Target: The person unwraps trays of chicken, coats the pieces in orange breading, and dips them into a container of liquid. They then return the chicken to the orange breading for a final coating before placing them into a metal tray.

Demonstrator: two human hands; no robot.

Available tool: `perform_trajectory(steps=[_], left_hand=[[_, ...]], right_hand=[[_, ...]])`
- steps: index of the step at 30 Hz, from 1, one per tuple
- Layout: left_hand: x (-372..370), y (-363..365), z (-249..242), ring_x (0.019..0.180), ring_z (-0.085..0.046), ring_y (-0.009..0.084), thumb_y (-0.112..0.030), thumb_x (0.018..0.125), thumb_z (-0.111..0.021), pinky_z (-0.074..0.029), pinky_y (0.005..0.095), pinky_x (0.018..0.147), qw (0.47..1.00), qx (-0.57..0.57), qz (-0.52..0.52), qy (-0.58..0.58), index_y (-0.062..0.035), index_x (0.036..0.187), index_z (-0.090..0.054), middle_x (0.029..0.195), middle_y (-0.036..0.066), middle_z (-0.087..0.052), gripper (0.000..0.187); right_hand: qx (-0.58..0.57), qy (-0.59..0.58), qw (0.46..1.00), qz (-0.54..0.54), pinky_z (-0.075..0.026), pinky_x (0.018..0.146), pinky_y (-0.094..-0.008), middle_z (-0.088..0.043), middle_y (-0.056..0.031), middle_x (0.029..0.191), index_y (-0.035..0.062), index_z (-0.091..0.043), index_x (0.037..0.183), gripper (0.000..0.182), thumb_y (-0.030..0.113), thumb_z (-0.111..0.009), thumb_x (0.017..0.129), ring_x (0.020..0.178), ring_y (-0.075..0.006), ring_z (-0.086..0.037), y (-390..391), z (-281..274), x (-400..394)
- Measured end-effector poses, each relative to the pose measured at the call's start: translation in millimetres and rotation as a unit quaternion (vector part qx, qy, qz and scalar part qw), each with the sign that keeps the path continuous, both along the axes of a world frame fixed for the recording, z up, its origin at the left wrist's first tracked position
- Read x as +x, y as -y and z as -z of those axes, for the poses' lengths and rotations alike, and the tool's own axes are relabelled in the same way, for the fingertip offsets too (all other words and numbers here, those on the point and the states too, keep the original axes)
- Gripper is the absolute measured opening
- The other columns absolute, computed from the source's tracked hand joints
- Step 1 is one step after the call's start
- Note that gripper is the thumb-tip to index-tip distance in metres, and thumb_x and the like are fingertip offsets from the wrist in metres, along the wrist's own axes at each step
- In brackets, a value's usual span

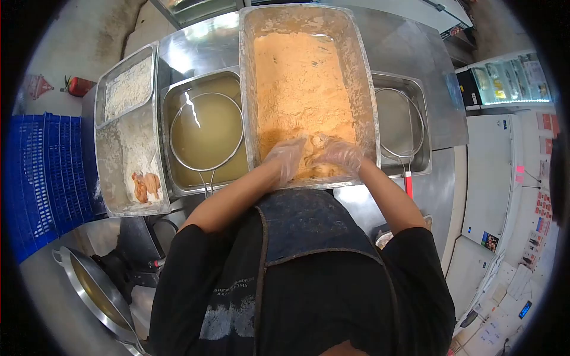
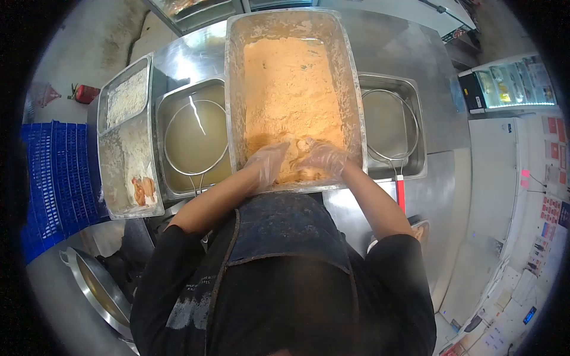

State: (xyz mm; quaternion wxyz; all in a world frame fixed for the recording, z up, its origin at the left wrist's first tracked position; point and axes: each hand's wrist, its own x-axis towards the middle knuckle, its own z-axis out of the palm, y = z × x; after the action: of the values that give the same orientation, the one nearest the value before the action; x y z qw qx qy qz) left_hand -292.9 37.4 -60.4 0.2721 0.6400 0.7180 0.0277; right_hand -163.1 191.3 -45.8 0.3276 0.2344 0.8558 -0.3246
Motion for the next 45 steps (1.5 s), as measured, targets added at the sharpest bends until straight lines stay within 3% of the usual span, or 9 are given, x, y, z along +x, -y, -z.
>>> perform_trajectory(steps=[4,7,9,16,19,28,31,33,45], left_hand=[[8,-15,-7,0.118,-0.054,0.0338,-0.003,0.081,-0.056,-0.043,0.0371,0.100,0.988,-0.076,-0.071,0.113,-0.0046,0.140,-0.037,0.127,0.022,-0.055,0.062],[12,-20,1,0.111,-0.059,0.0244,-0.024,0.094,-0.042,-0.045,0.0319,0.095,0.995,0.033,-0.093,0.012,-0.0125,0.135,-0.049,0.122,0.012,-0.062,0.043],[2,-39,38,0.105,-0.061,0.0248,-0.032,0.097,-0.041,-0.048,0.0357,0.089,0.980,-0.015,-0.162,0.113,-0.0134,0.130,-0.053,0.120,0.012,-0.062,0.040],[-25,-35,2,0.091,-0.064,0.0277,-0.042,0.094,-0.046,-0.049,0.0409,0.084,0.934,0.089,-0.268,0.218,-0.0111,0.112,-0.065,0.101,0.012,-0.068,0.041],[-36,-33,6,0.090,-0.063,0.0298,-0.044,0.093,-0.049,-0.049,0.0406,0.083,0.987,0.152,-0.050,0.001,-0.0089,0.108,-0.066,0.092,0.016,-0.067,0.041],[-19,-8,-17,0.097,-0.061,0.0366,-0.034,0.089,-0.051,-0.049,0.0406,0.083,0.955,-0.106,-0.269,0.060,-0.0049,0.102,-0.065,0.096,0.022,-0.065,0.035],[-15,-2,-20,0.100,-0.060,0.0348,-0.034,0.092,-0.048,-0.048,0.0393,0.085,0.983,-0.123,0.135,-0.025,-0.0037,0.107,-0.062,0.106,0.021,-0.063,0.036],[-12,-2,-56,0.108,-0.058,0.0321,-0.031,0.092,-0.048,-0.046,0.0377,0.089,0.970,-0.155,-0.118,0.144,-0.0039,0.110,-0.061,0.116,0.020,-0.059,0.035],[1,-2,-8,0.129,-0.045,0.0288,-0.021,0.096,-0.038,-0.032,0.0353,0.110,0.987,0.042,-0.082,0.130,-0.0069,0.139,-0.042,0.138,0.015,-0.050,0.045]], right_hand=[[-0.189,-0.085,0.964,0.169,-0.043,0.098,-0.0340,-0.056,-0.0176,0.131,0.0082,-0.048,0.138,0.073,0.040,-0.073,0.077,0.115,-0.0286,-0.055,-7,19,18],[-0.145,-0.214,0.960,-0.111,-0.043,0.096,-0.0322,-0.063,-0.0119,0.121,0.0151,-0.059,0.129,0.045,0.022,-0.066,0.086,0.112,-0.0263,-0.057,-27,57,35],[-0.288,-0.213,0.907,0.223,-0.045,0.094,-0.0321,-0.068,-0.0099,0.109,0.0191,-0.066,0.119,0.031,0.010,-0.056,0.091,0.108,-0.0249,-0.059,-11,40,38],[0.024,-0.237,0.966,0.099,-0.046,0.093,-0.0356,-0.061,-0.0140,0.120,0.0131,-0.054,0.131,0.043,0.032,-0.056,0.093,0.110,-0.0304,-0.058,-4,10,31],[0.099,-0.113,0.980,0.127,-0.045,0.094,-0.0367,-0.057,-0.0193,0.124,0.0052,-0.047,0.133,0.063,0.048,-0.060,0.088,0.112,-0.0338,-0.056,-20,81,37],[0.126,0.044,0.988,0.076,-0.044,0.096,-0.0403,-0.057,-0.0231,0.125,-0.0001,-0.046,0.133,0.075,0.052,-0.063,0.082,0.115,-0.0339,-0.055,-17,-11,19],[0.171,-0.038,0.984,-0.005,-0.045,0.093,-0.0391,-0.064,-0.0234,0.113,-0.0027,-0.043,0.135,0.083,0.054,-0.063,0.078,0.108,-0.0296,-0.061,6,-9,15],[0.095,0.062,0.994,-0.007,-0.043,0.094,-0.0377,-0.058,-0.0265,0.123,-0.0027,-0.040,0.139,0.086,0.053,-0.064,0.078,0.112,-0.0326,-0.058,6,-5,5],[-0.287,-0.137,0.882,0.348,-0.046,0.079,-0.0318,-0.064,-0.0113,0.106,0.0027,-0.056,0.124,0.045,0.024,-0.065,0.085,0.093,-0.0164,-0.059,16,-14,22]])
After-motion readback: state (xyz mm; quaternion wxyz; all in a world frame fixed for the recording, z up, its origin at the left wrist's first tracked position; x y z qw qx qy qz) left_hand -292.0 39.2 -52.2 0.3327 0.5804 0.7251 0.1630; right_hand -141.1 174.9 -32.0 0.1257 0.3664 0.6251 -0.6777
